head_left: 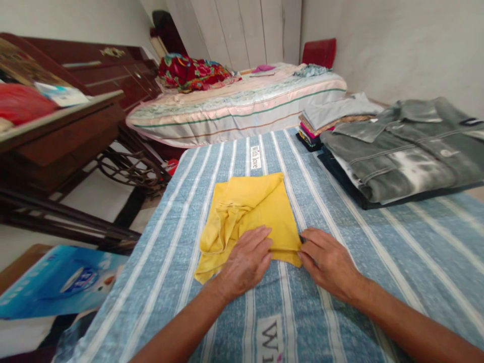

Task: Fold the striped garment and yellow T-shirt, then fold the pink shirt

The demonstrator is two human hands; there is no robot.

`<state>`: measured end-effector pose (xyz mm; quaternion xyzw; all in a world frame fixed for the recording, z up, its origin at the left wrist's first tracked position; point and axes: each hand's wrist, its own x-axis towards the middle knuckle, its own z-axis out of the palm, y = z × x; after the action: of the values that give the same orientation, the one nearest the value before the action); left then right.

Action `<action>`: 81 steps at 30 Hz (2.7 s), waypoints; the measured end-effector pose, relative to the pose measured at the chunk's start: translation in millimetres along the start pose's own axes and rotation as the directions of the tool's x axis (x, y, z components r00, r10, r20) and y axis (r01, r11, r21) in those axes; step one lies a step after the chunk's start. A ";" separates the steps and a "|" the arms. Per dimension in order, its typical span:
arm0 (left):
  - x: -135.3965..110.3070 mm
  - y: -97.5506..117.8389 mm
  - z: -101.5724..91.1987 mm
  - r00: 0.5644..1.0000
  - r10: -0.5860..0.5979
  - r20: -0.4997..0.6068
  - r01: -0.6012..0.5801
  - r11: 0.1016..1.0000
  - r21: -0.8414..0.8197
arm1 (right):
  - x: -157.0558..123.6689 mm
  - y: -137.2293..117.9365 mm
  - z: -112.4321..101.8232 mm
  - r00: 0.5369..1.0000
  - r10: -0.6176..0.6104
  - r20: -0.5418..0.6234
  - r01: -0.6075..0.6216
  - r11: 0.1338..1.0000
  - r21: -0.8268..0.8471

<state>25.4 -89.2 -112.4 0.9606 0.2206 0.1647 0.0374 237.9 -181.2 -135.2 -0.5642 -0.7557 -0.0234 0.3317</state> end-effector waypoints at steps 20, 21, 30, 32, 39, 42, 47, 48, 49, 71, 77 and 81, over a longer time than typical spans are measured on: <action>-32.1 -11.2 -3.3 0.950 -0.255 -0.181 0.272 0.959 0.076 | -8.1 -0.5 -4.5 0.972 -0.169 0.162 0.175 0.984 -0.025; -33.8 -16.8 -6.9 0.943 -0.257 -0.212 0.279 0.957 0.080 | -4.9 -2.9 -5.9 0.975 -0.160 0.157 0.166 0.986 -0.025; -33.0 -42.8 -31.9 0.946 -0.315 -0.071 0.322 0.905 0.277 | 32.6 -38.6 13.3 0.969 -0.185 0.166 0.202 0.975 -0.096; -31.7 -43.9 -30.2 0.937 -0.349 -0.026 0.340 0.888 0.308 | 30.5 -39.5 21.5 0.967 -0.167 0.191 0.194 0.972 -0.134; -23.6 -45.4 -24.4 0.916 -0.394 0.077 0.349 0.875 0.336 | 16.5 -32.8 31.9 0.972 -0.195 0.130 0.209 0.973 -0.098; -21.1 -49.3 -27.9 0.917 -0.386 0.103 0.326 0.872 0.365 | 16.2 -32.6 32.3 0.974 -0.185 0.133 0.197 0.977 -0.083; -26.5 -52.0 -34.0 0.925 -0.318 0.210 0.229 0.905 0.359 | 15.4 -32.2 34.5 0.976 -0.189 0.112 0.197 0.979 -0.059; -28.3 -52.0 -34.3 0.919 -0.319 0.232 0.228 0.909 0.348 | 14.8 -32.0 35.3 0.976 -0.187 0.109 0.194 0.979 -0.059; -29.9 -51.9 -34.7 0.912 -0.329 0.247 0.238 0.912 0.335 | 14.0 -31.8 36.3 0.977 -0.184 0.107 0.191 0.980 -0.062; 7.5 -93.2 -50.3 0.476 -0.873 0.105 0.876 0.481 0.029 | 102.8 -7.5 27.3 0.980 -0.061 0.188 0.075 0.995 -0.065; 6.5 -87.3 -52.4 0.485 -0.869 0.100 0.874 0.486 -0.010 | 222.1 0.8 62.0 0.888 0.113 0.445 -0.015 0.976 -0.217; 4.2 -80.5 -49.9 0.486 -0.869 0.096 0.874 0.484 -0.046 | 264.9 4.2 93.5 0.803 0.199 0.562 -0.066 0.966 -0.248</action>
<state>-20.8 -15.0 -75.7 0.7186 0.6676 0.1042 0.1646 159.1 80.4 -69.6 -0.6285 -0.7721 0.0916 0.0217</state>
